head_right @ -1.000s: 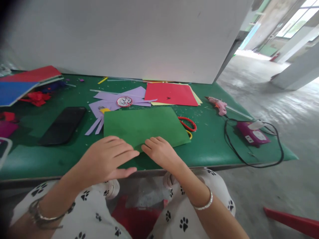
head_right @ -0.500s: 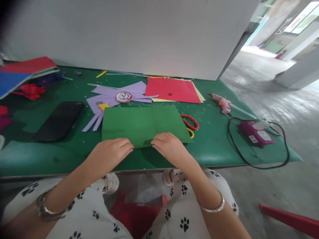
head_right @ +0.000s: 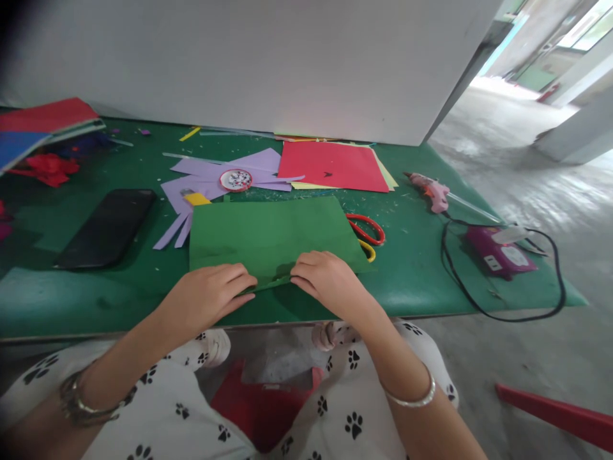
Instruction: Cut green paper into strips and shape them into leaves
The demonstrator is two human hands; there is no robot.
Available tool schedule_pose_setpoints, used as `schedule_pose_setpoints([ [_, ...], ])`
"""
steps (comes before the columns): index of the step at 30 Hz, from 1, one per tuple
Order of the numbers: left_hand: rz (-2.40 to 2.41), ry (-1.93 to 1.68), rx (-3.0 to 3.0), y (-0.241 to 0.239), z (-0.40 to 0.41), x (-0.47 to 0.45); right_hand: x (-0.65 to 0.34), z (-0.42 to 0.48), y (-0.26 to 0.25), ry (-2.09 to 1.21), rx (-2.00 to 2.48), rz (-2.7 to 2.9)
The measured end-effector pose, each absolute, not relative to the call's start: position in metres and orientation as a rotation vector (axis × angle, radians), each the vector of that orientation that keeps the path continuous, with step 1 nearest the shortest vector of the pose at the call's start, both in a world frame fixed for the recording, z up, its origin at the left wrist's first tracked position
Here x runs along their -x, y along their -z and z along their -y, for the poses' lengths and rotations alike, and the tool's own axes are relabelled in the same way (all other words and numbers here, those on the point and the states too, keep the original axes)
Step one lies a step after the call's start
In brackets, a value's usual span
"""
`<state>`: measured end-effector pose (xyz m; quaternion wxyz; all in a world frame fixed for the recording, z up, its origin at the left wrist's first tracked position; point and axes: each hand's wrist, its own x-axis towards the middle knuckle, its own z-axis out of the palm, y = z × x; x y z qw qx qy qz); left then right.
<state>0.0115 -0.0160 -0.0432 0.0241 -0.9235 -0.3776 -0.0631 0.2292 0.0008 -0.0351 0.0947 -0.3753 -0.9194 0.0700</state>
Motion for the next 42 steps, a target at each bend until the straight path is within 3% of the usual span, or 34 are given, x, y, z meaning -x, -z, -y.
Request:
schedule_pose_setpoints([
  [13,1.429,0.122,2.929,0.039,0.010,-0.013,-0.227,-0.003,0.034,-0.227,1.133,2.733],
  [23,1.564,0.101,2.918,0.040,-0.005,-0.006,-0.217,-0.007,0.034,0.269,1.299,2.755],
  [31,1.101,0.100,3.050,0.037,0.003,-0.002,-0.225,-0.002,0.031,-0.160,1.029,2.813],
  [38,1.048,0.198,2.993,0.049,0.010,0.006,-0.233,0.001,0.032,-0.491,0.971,2.729],
  [42,1.019,0.313,2.940,0.054,0.015,0.010,-0.236,0.001,0.037,-0.445,1.077,2.663],
])
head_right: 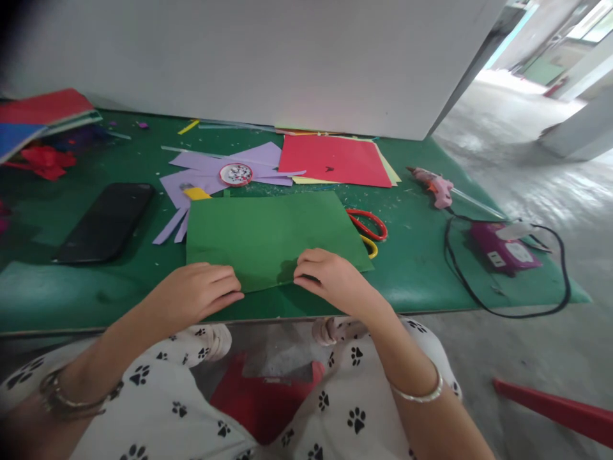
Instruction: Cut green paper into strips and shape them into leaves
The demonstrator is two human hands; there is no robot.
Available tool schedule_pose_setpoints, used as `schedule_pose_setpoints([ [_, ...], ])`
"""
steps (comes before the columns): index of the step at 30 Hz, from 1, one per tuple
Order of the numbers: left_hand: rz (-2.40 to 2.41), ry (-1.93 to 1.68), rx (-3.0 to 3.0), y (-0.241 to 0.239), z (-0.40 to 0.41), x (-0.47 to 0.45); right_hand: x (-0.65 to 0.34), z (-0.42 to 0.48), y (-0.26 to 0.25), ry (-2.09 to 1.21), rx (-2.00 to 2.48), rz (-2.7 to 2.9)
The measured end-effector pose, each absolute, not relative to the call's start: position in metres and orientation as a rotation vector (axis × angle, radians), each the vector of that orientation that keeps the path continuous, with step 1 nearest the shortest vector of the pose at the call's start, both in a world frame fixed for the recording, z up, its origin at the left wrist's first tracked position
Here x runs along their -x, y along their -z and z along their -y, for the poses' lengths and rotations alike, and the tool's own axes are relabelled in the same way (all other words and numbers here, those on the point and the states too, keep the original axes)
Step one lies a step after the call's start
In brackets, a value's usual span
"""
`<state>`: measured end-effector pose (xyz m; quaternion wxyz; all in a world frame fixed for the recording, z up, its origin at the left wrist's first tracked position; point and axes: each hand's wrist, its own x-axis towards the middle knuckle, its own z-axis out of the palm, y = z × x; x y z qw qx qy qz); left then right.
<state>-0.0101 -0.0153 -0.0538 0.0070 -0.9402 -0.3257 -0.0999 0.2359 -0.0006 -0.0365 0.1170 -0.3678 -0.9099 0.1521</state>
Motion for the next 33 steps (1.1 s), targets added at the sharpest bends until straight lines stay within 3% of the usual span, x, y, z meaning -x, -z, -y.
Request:
schedule_pose_setpoints([
  [8,1.228,0.246,2.784,0.055,0.017,0.010,-0.206,0.015,0.049,0.260,1.311,2.571],
  [18,1.365,0.060,2.644,0.051,0.022,-0.005,-0.178,0.021,0.051,-0.008,1.434,2.495],
  [27,1.291,0.067,3.038,0.048,0.006,0.016,-0.246,0.007,0.048,0.081,1.636,2.387],
  [33,1.532,-0.006,3.246,0.039,0.000,0.031,-0.291,0.001,0.055,0.090,1.719,2.315],
])
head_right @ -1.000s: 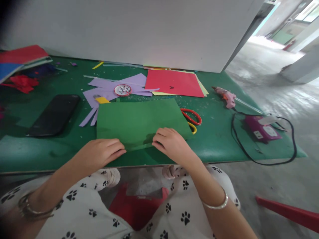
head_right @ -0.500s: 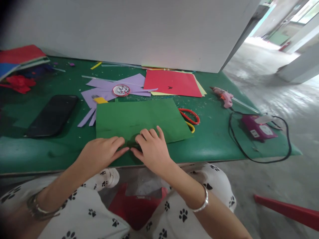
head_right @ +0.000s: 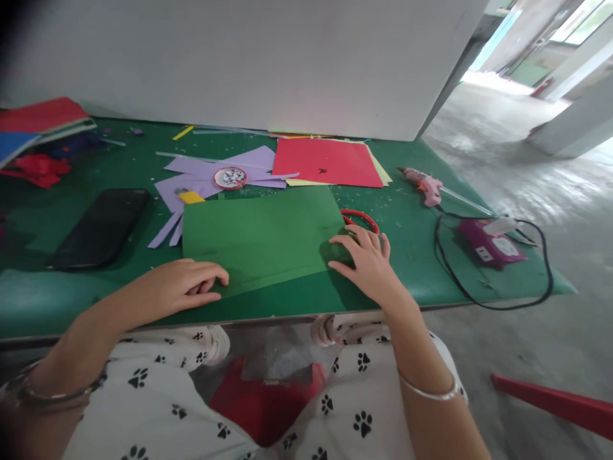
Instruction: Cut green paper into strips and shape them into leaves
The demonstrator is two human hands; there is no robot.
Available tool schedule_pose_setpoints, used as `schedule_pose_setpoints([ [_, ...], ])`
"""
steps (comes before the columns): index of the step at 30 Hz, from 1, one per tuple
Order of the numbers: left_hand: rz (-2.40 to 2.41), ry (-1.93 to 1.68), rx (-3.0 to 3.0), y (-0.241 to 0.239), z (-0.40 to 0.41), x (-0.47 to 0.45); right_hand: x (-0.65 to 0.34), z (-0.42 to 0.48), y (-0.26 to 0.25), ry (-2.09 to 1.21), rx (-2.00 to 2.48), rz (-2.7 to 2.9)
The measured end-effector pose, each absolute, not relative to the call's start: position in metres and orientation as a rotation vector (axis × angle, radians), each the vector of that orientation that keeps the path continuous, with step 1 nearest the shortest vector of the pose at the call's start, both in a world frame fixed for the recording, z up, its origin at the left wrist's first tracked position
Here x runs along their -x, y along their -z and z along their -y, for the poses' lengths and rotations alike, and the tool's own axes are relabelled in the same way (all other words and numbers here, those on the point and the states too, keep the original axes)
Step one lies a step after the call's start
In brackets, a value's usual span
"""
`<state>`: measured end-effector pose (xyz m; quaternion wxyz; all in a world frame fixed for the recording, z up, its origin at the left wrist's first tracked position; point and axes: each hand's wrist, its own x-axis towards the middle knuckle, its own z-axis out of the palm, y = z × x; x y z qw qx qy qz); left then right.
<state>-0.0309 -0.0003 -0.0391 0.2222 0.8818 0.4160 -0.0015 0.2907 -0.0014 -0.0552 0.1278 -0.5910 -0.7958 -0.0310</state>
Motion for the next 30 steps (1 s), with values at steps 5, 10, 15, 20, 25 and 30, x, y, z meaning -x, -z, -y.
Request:
schedule_pose_setpoints([
  [5,-1.104,0.020,-2.286,0.035,-0.001,0.043,-0.317,-0.002,0.058,-0.026,1.669,2.298],
  [10,-1.100,0.021,-2.260,0.029,0.000,0.049,-0.324,-0.003,0.052,-0.098,1.614,2.352],
  [15,-1.043,0.047,-2.265,0.023,-0.001,0.049,-0.316,-0.001,0.046,-0.042,1.635,2.333],
  [20,-1.081,0.104,-2.369,0.024,-0.001,0.042,-0.285,0.003,0.041,0.011,1.567,2.379],
  [25,-1.039,0.102,-2.373,0.023,-0.002,0.033,-0.261,0.005,0.037,-0.110,1.328,2.613],
  [30,-1.005,0.011,-2.364,0.021,0.002,0.022,-0.257,0.003,0.036,0.042,1.389,2.560],
])
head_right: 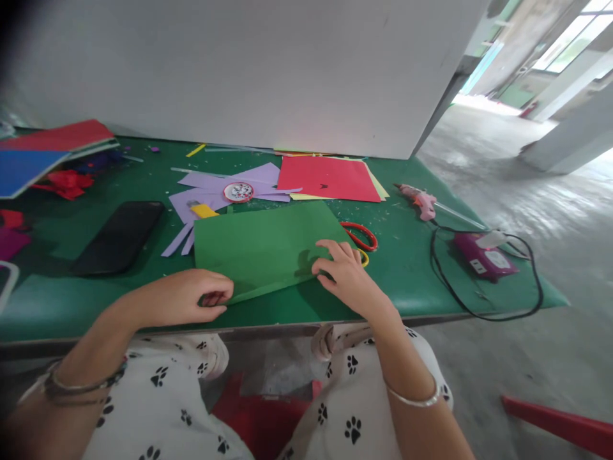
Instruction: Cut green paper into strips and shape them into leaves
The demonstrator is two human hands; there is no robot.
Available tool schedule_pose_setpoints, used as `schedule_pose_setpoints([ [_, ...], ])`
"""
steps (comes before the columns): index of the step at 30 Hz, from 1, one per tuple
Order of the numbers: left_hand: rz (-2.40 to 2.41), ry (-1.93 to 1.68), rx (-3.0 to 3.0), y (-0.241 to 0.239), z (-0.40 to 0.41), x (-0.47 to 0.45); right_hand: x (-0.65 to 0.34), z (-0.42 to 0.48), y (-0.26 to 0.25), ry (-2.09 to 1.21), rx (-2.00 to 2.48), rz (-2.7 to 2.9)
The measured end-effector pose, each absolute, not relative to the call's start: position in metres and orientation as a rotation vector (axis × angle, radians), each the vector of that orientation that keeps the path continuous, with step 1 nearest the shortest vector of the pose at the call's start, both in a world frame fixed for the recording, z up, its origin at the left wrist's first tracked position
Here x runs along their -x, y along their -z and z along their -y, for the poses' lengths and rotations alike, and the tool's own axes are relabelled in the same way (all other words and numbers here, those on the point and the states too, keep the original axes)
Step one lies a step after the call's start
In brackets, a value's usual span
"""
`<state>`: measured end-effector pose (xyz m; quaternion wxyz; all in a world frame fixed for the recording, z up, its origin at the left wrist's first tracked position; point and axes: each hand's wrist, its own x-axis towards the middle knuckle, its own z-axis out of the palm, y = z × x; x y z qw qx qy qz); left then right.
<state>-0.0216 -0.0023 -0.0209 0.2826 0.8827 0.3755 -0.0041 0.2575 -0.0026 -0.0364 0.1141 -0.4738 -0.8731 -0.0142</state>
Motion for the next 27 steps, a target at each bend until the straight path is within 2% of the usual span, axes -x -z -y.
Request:
schedule_pose_setpoints([
  [5,-1.114,-0.068,-2.436,0.023,0.019,-0.013,-0.249,-0.010,0.040,0.306,1.616,2.244],
  [11,-1.325,-0.074,-2.493,0.038,0.046,-0.060,-0.243,-0.036,0.041,-0.093,1.899,1.806],
  [13,-1.304,-0.063,-2.522,0.042,0.051,-0.068,-0.243,-0.044,0.043,-0.121,1.901,1.741],
  [21,-1.107,-0.298,-2.320,0.029,0.040,-0.054,-0.238,-0.050,0.035,-0.180,1.499,1.826],
  [24,-1.177,-0.498,-2.305,0.015,0.022,-0.040,-0.230,-0.056,0.023,-0.266,1.324,1.873],
  [27,-1.260,-0.880,-2.399,-0.004,-0.007,-0.033,-0.217,-0.064,0.008,-0.441,1.071,1.882],
])
